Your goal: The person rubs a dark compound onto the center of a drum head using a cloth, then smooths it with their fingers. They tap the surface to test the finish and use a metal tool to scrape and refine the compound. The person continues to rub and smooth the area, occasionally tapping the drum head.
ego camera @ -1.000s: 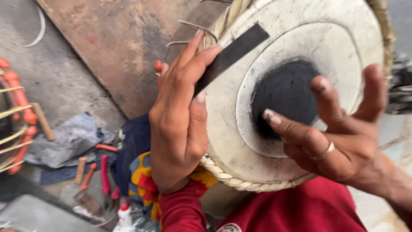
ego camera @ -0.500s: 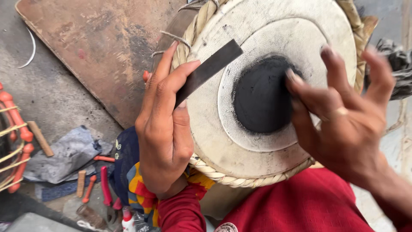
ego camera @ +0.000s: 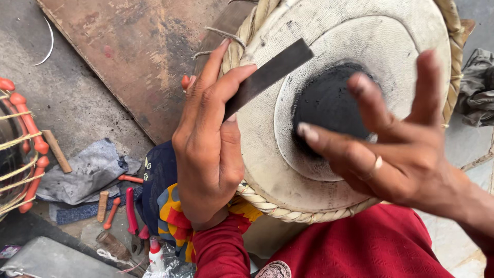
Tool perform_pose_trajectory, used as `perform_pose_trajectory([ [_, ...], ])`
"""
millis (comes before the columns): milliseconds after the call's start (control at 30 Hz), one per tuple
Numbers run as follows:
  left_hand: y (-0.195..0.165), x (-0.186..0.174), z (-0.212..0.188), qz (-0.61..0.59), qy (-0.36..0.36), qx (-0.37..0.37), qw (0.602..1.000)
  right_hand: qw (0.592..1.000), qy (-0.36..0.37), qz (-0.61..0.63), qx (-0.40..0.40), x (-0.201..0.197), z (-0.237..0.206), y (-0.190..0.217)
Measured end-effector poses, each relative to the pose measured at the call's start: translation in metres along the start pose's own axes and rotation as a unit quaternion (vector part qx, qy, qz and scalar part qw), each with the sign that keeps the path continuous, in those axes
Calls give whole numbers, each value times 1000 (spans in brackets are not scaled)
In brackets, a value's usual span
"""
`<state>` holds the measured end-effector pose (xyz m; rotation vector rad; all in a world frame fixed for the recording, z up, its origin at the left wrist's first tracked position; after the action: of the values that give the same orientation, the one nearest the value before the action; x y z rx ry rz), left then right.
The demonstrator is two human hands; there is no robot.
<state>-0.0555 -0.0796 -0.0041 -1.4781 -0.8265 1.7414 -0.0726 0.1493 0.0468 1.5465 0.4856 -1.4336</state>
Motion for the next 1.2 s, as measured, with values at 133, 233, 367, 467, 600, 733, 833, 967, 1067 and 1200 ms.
perform_pose_trajectory([
  [133, -1, -1, 3, 12, 4, 6, 1000, 996, -21, -41, 71, -3, 1, -14],
  [233, -1, 0, 6, 15, 1, 29, 999, 979, -33, -33, 198, -2, -19, -20],
  [367, 2, 2, 5, -16, -6, 26, 1000, 972, -49, 49, 224, -6, -48, -10],
  [467, 1, 0, 5, -5, -7, 46, 999, 986, 32, 60, 150, 6, -69, 7],
  [600, -14, 5, 5, 31, -28, 78, 996, 996, 43, 53, 63, 19, -116, 11],
  [733, -37, 6, -11, 42, -50, 11, 998, 998, 7, 48, 38, 19, -169, -7],
  [833, -56, 8, -29, 60, -84, -3, 995, 998, 67, 16, -2, 25, -185, -13],
  [967, -74, 15, -54, 101, -129, -13, 986, 994, 97, 39, -35, 33, -176, -15],
  [1067, -73, 18, -69, 114, -158, -17, 981, 994, 100, 26, -44, 36, -164, -17],
  [1200, -57, 11, -87, 132, -157, -72, 976, 985, -90, 149, -10, 8, -154, -26],
])
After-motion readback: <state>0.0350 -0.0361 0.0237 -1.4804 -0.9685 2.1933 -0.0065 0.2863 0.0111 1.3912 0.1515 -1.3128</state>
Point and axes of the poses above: each hand's wrist, its own z-axis towards the middle knuckle, its own x-axis out of the palm, y = z × x, the point moved 4 cm from there along z, towards the middle knuckle, and after that the axes turned 14 degrees about z, right-handed, at the moved point
